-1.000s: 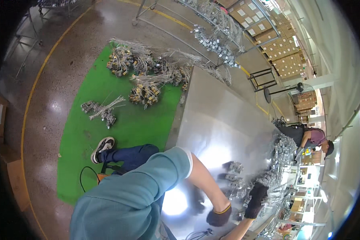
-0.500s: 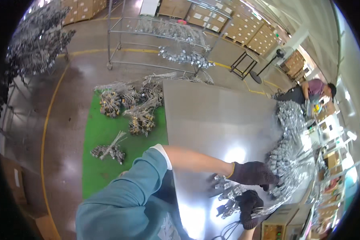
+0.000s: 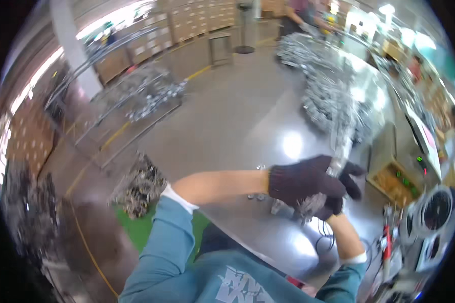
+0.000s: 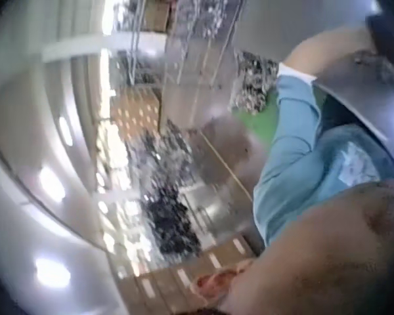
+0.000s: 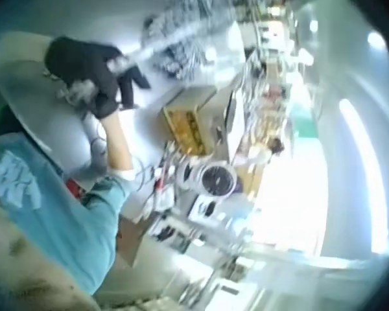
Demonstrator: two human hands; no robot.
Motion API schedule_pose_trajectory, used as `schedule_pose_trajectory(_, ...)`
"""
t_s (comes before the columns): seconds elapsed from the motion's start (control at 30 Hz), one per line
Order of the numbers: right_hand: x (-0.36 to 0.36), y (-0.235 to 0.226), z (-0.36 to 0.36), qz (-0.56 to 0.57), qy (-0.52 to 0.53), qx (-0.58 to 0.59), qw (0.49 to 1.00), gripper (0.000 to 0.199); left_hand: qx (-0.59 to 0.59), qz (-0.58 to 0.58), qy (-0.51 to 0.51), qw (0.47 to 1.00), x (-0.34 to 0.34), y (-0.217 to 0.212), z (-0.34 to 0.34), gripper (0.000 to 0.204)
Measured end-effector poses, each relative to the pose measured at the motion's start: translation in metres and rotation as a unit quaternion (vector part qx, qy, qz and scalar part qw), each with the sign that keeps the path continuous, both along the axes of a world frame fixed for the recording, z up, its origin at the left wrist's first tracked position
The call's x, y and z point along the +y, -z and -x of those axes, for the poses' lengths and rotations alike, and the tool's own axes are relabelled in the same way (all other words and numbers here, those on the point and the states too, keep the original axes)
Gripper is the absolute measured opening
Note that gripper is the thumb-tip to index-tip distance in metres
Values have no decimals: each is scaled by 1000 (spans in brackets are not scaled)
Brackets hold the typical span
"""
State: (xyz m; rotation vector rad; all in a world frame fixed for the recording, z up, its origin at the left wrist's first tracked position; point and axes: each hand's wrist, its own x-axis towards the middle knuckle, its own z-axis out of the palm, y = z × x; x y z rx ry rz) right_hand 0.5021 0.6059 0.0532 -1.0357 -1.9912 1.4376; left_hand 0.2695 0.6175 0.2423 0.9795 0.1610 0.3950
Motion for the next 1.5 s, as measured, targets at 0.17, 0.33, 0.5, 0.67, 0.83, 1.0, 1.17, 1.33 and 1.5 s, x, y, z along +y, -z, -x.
schedule_pose_trajectory(0.17,1,-118,46,-402,85,-109,905,34,38,-200,-55,978,6,-3,25,58)
schedule_pose_trajectory(0.33,37,-109,68,-644,19,-332,689,12,231,-251,15,940,9,15,87,36)
schedule_pose_trajectory(0.5,38,-44,111,-624,-12,-386,680,10,177,-389,-95,899,7,118,125,36)
schedule_pose_trajectory(0.67,30,-10,140,-512,42,-317,797,13,251,-442,-178,843,12,144,144,34)
schedule_pose_trajectory(0.83,33,-15,160,-465,89,-362,803,13,337,-680,-120,640,16,140,150,51)
schedule_pose_trajectory(1.0,31,3,162,-554,96,-419,713,23,290,-404,-409,765,27,170,149,64)
schedule_pose_trajectory(1.17,7,-18,148,-481,120,-388,777,28,162,-808,-331,460,47,166,134,53)
schedule_pose_trajectory(1.33,-38,-85,117,-383,69,-336,858,35,150,-261,-572,763,101,203,102,43)
schedule_pose_trajectory(1.5,-62,-101,66,-379,182,-276,864,43,121,-164,-653,729,152,210,83,42)
